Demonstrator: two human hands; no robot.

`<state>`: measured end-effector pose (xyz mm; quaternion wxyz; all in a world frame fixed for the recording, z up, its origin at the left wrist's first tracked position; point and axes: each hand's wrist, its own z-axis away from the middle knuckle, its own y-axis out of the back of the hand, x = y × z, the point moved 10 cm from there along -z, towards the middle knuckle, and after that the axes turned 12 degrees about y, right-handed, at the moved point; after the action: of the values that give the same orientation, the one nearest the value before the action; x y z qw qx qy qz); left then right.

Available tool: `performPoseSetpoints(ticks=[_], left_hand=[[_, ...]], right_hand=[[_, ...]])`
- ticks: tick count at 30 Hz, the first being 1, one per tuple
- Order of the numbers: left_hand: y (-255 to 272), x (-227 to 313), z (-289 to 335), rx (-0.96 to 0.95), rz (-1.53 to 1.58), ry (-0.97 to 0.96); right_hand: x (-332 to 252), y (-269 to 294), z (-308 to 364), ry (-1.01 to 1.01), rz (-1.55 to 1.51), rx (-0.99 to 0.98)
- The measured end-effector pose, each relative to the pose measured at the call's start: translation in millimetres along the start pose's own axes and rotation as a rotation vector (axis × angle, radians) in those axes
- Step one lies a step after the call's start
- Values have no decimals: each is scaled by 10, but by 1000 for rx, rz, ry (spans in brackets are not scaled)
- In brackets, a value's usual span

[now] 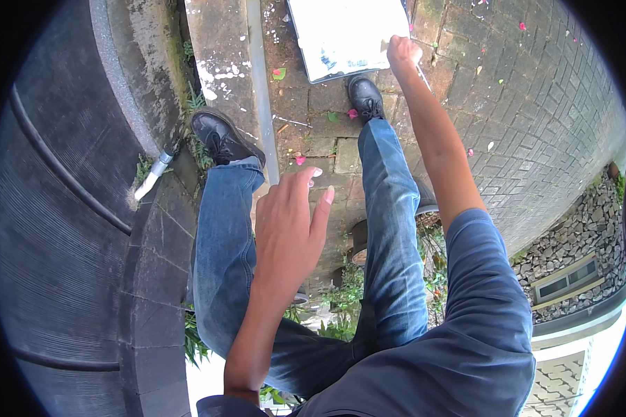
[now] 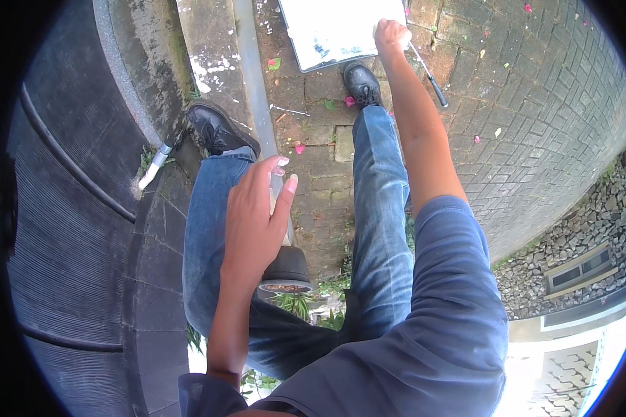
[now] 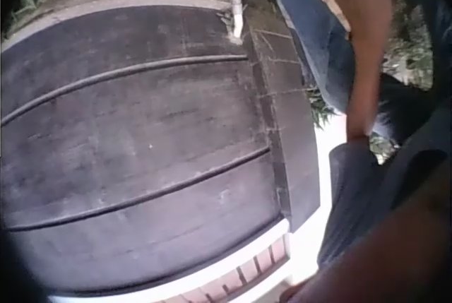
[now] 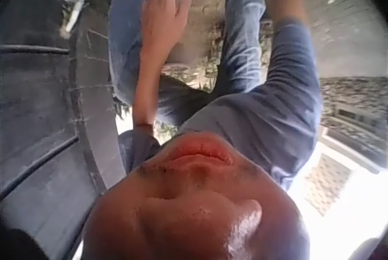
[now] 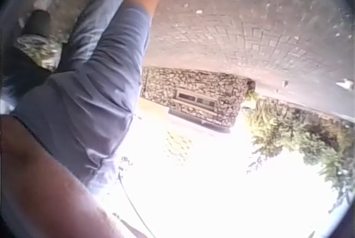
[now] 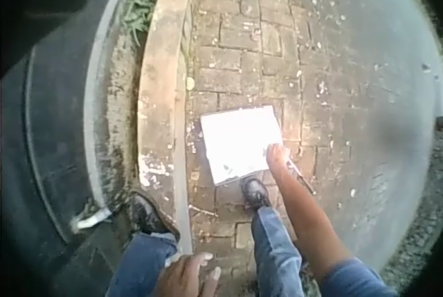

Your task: Painting the exterior wall of a building using a paintbrush and white paint.

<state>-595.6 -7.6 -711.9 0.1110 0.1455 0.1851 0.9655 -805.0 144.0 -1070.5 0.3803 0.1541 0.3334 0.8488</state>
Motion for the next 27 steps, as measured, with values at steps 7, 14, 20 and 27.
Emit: performPoseSetpoints(ticks=[7, 14, 20, 27], left_hand=[[-22, 57, 6, 22, 5, -58], [-12, 111, -28, -4, -8, -32], [-9, 140, -4, -2, -31, -37], [-44, 127, -30, -2, -7, -51]], right_hand=[[-414, 72, 115, 303, 78, 181], [-95, -154, 106, 161, -77, 13], [18, -22, -1, 54, 25, 105], [-745, 163, 140, 394, -195, 266]])
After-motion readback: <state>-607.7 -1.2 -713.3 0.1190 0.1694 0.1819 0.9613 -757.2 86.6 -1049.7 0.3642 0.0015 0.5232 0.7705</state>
